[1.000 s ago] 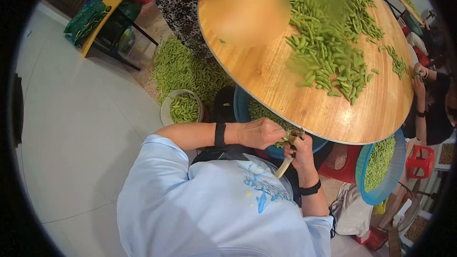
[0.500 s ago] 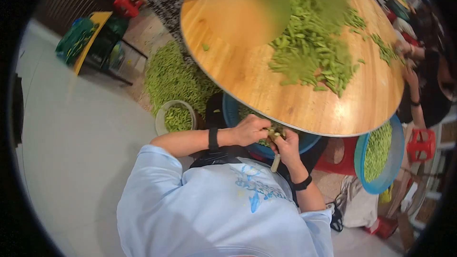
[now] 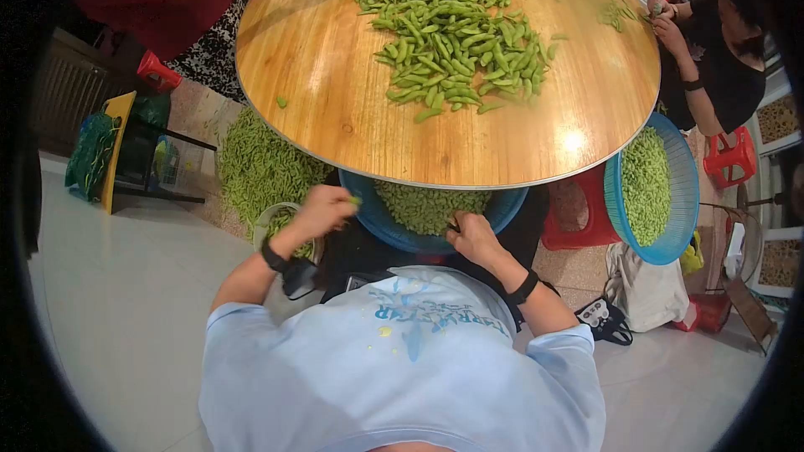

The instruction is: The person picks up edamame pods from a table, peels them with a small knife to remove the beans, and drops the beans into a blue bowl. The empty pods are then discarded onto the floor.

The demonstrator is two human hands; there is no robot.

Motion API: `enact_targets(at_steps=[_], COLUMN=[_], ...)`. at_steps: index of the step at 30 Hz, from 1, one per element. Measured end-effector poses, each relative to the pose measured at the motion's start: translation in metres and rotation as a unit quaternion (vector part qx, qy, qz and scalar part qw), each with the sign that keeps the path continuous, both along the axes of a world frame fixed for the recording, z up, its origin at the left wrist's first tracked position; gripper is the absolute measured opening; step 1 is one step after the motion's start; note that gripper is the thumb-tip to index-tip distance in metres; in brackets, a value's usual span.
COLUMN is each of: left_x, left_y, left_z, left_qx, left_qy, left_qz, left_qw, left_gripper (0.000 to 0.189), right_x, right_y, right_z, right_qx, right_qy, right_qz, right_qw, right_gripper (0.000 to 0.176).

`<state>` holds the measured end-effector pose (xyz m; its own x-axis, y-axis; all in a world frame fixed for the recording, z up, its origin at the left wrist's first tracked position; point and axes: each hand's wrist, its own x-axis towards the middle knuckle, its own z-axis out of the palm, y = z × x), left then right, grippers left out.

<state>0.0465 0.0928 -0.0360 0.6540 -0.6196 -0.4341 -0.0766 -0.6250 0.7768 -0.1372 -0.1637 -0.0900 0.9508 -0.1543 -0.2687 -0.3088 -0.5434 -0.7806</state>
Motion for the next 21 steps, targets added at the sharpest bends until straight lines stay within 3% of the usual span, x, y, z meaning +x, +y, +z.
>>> enact_targets(at_steps=[1,2,4,7,8,10,11,13,14,15,17,18,20,21], left_x=[0.011,0.024,0.036,0.036,0.034,0.024,0.008,-0.021,-0.033,-0.041,-0.041,-0.035,-0.034,-0.03], left_y=[0.019,0.042,0.069,0.1,0.101,0.086,0.073,0.047,0.015,0.011,-0.007,-0.01,-0.017,-0.017], left_z=[0.003,-0.002,0.003,-0.006,-0.009,-0.013,-0.018,-0.037,0.007,0.002,-0.01,-0.04,-0.088,-0.087], left_qx=[0.022,0.059,0.138,0.218,0.219,0.177,0.064,-0.052,-0.059,-0.175,-0.191,-0.144,0.0,-0.027], left_qy=[-0.058,-0.252,-0.337,-0.47,-0.469,-0.321,-0.287,-0.278,-0.174,-0.096,-0.155,-0.207,-0.323,-0.297], left_qz=[0.04,-0.005,0.021,-0.025,-0.023,-0.105,-0.129,-0.25,-0.316,-0.266,-0.283,-0.357,-0.455,-0.474], left_qw=[0.997,0.966,0.931,0.855,0.856,0.924,0.947,0.926,0.931,0.943,0.927,0.899,0.83,0.829], left_gripper=[0.02,0.019,0.014,0.026,0.026,0.027,0.02,0.025,0.03,0.033,0.033,0.032,0.029,0.024], right_x=[-0.002,-0.003,0.002,0.009,0.012,0.025,0.036,0.058,0.066,0.069,0.063,0.059,0.033,0.022], right_y=[0.0,0.001,0.004,0.014,0.021,0.037,0.048,0.077,0.088,0.094,0.086,0.079,0.059,0.049], right_z=[0.004,0.007,0.02,0.024,0.026,0.04,0.054,0.095,0.113,0.124,0.115,0.106,0.076,0.059], right_qx=[0.003,0.006,0.054,0.099,0.093,0.106,0.127,0.174,0.186,0.196,0.135,0.076,0.033,-0.015], right_qy=[0.018,0.036,0.029,0.016,-0.029,-0.063,-0.052,-0.279,-0.321,-0.363,-0.382,-0.399,-0.241,-0.199], right_qz=[0.001,0.003,0.001,-0.004,0.005,0.036,0.056,0.144,0.159,0.174,0.162,0.153,0.176,0.167], right_qw=[1.0,0.999,0.998,0.995,0.995,0.992,0.989,0.933,0.915,0.894,0.9,0.901,0.954,0.966], right_gripper=[0.02,0.021,0.02,0.02,0.021,0.027,0.033,0.043,0.048,0.053,0.051,0.049,0.044,0.04])
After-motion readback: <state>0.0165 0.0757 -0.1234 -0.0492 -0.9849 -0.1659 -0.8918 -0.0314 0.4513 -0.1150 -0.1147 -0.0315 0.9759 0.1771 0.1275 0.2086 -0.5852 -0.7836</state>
